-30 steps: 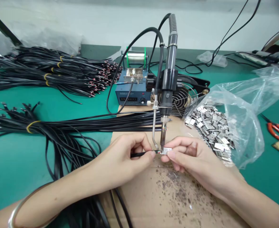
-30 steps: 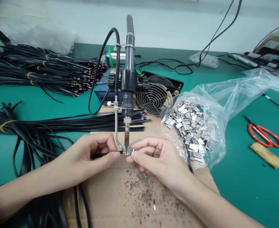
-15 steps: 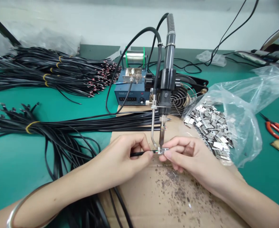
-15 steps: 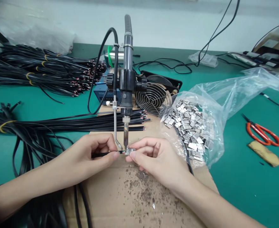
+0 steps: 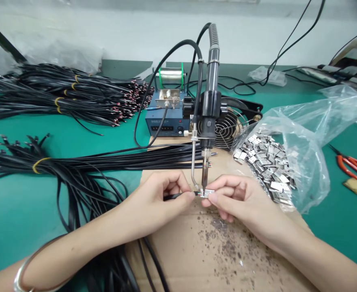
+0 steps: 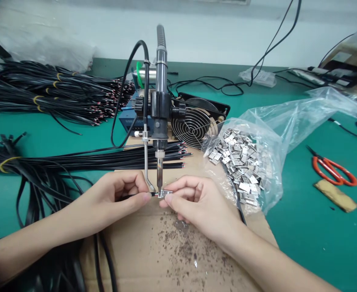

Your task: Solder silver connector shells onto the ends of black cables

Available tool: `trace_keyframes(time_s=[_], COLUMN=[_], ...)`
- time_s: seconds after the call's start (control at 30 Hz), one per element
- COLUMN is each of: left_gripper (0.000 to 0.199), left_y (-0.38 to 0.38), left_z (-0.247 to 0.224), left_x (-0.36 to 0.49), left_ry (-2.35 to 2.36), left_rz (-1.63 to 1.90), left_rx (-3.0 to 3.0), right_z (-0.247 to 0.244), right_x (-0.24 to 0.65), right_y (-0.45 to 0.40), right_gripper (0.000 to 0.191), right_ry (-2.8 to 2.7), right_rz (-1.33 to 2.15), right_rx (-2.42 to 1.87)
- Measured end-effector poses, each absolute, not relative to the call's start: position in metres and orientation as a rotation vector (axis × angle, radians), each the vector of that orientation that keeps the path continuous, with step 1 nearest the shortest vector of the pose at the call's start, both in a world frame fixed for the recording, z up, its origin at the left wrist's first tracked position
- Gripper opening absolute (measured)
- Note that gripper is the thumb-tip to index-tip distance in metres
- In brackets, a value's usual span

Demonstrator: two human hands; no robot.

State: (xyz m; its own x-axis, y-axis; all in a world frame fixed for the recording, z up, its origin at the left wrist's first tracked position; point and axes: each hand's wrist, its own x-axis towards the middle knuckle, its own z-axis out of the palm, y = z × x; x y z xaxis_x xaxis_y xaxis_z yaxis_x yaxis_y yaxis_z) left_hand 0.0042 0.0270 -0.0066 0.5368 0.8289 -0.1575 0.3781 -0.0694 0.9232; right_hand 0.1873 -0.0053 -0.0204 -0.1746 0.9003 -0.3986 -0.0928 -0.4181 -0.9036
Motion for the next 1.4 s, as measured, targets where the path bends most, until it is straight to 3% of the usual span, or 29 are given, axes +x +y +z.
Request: trace_keyframes(time_s=[1.4], left_gripper=[0.018], left_y=[0.0264], left_z=[-0.0078], left_x=[0.0044], left_ry=[1.039], left_rz=[0.484], left_rx=[1.697], right_z=[-0.0258], right_x=[0.1865], right_y=[-0.0057], right_gripper=[0.012], right_ry=[-1.002], right_rz=[1.649], right_rx=[-1.236])
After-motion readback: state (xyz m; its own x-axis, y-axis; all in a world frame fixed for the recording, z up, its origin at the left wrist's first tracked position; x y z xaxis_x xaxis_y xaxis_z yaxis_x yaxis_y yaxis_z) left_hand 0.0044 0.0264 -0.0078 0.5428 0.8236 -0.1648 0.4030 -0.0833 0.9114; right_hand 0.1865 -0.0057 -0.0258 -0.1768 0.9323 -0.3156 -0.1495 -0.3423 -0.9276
